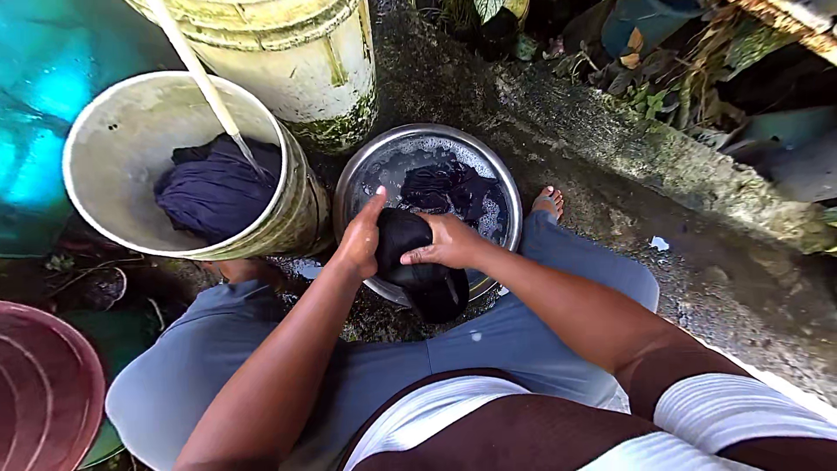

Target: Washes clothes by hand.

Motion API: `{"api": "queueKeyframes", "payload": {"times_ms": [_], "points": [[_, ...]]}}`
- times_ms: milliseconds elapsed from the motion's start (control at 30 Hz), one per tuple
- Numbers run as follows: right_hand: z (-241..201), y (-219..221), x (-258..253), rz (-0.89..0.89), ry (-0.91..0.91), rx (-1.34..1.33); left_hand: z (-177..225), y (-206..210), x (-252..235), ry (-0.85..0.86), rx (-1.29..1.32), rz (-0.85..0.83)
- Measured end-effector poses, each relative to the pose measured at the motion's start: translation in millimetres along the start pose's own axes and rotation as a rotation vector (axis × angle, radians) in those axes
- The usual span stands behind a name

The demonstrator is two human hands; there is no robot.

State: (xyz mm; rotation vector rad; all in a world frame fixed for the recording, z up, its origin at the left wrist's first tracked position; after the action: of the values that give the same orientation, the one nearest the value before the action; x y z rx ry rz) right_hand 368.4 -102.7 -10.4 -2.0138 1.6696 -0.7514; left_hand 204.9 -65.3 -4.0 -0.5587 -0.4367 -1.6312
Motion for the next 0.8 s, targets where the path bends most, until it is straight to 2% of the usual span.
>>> {"api": "queueKeyframes", "payload": {"times_ms": [33, 67, 133, 200, 233, 300, 367, 433, 500, 567, 600, 667, 800], "points": [[5, -3, -6, -0.014, 0.019, 0.015, -3, -4, -7, 0.042, -0.053, 0.038], [10, -7, -11, -0.004, 0.033, 0.018, -5, -7, -12, 0.164, -0.169, 0.065], [17, -11, -14, 0.055, 0.083, -0.067, -3, -8, -16, 0.568, -0.436, 0.078], [21, -12, -12, 0.109, 0.213, -0.312, -3, 0, -8, 0.892, -0.615, 0.006], [20, -13, -9, 0.116, 0.283, -0.483, -4, 6, -2, 0.962, -0.687, -0.040], [19, -16, -5, 0.070, 0.336, -0.811, -9, 16, 4, 0.944, -0.729, -0.094], [22, -15, -4, -0.014, 0.295, -0.931, -11, 21, 6, 0.840, -0.730, -0.083], [21, -16, -6, -0.093, 0.269, -0.752, -11, 21, 4, 0.727, -0.757, -0.033], [16, -23, -13, -0.115, 0.240, -0.287, -14, 17, -1, 0.688, -0.800, -0.014], [18, -25, -20, -0.036, 0.138, 0.111, -18, 11, -8, 0.649, -0.867, 0.000], [20, -26, -21, 0.044, 0.076, 0.177, -18, 7, -11, 0.606, -0.890, 0.018], [20, -23, -20, 0.111, -0.050, 0.103, -19, -3, -17, 0.500, -0.829, 0.061], [15, -7, -12, 0.002, -0.101, -0.051, -23, -10, -18, 0.312, -0.403, 0.122]]}}
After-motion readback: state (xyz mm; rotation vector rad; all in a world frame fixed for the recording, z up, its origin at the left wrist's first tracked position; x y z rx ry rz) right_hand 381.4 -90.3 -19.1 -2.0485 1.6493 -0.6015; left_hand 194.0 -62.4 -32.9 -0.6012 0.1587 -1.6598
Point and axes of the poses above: each hand's wrist, its own x-axis away from the middle knuckle, its own y-axis out of the palm, z = x × y, the point moved 3 cm from there along -x, towards the middle knuckle, and after that the axes turned 12 degrees about z, right-handed, at the moved point
